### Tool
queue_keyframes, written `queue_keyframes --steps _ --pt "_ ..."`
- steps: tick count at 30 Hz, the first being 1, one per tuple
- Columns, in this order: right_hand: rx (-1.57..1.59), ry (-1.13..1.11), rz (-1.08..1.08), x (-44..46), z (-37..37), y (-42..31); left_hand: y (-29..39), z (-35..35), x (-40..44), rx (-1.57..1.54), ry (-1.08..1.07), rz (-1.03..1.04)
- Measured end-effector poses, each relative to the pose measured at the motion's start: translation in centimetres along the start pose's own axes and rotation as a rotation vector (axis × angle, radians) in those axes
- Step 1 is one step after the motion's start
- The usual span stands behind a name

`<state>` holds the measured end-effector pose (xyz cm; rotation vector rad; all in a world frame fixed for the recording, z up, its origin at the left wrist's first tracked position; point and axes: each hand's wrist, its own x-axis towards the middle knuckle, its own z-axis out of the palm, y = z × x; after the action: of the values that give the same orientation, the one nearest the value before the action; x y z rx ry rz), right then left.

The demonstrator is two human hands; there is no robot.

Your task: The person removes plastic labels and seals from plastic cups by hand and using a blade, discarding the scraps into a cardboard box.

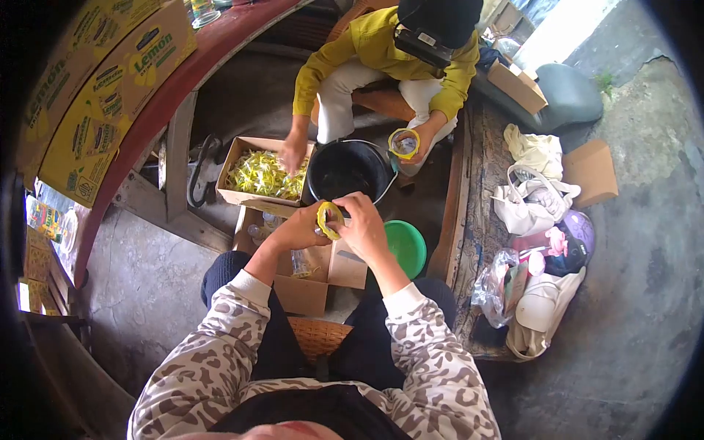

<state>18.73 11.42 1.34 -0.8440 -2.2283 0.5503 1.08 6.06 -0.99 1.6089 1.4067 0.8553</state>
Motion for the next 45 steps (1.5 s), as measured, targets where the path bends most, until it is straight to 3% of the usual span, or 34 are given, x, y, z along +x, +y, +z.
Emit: queue_keyframes --steps 6,8,14,17,24,30,32,35,41,45 --pt "-0.077 0.004 0.009 0.0 -0.2 0.4 0.6 1.2 0.6 -0.092 -0.104 -0.075" --pt "-0.051 0.03 0.013 -0.2 0.0 0.5 0.2 1.9 1.0 -0.086 -0.014 0.04" --pt "-0.013 0.044 0.188 -0.1 -0.1 0.4 -0.3 2.9 1.5 0.033 0.077 0.111" --pt "0.063 0.088 0.232 0.0 0.5 1.4 0.8 2.8 1.1 0.009 0.096 0.028" --pt "0.118 0.194 0.285 0.4 0.4 1.7 1.2 3.6 1.5 0.118 0.203 0.065" --pt "0.228 0.121 0.379 0.6 0.4 2.8 0.9 4.0 1.2 0.207 0.218 0.072" --pt "0.22 0.073 0.33 0.5 -0.5 2.5 1.1 3.6 1.0 0.157 0.189 0.086" --pt "-0.096 -0.028 0.079 0.3 -1.6 1.2 1.1 3.0 1.0 0.013 0.067 0.05" --pt "-0.335 -0.13 -0.078 0.4 -1.8 0.8 1.0 1.9 1.0 0.111 -0.029 -0.001" --pt "-0.304 -0.279 -0.102 0.2 -1.4 0.9 0.5 1.1 1.1 0.122 -0.044 0.04"
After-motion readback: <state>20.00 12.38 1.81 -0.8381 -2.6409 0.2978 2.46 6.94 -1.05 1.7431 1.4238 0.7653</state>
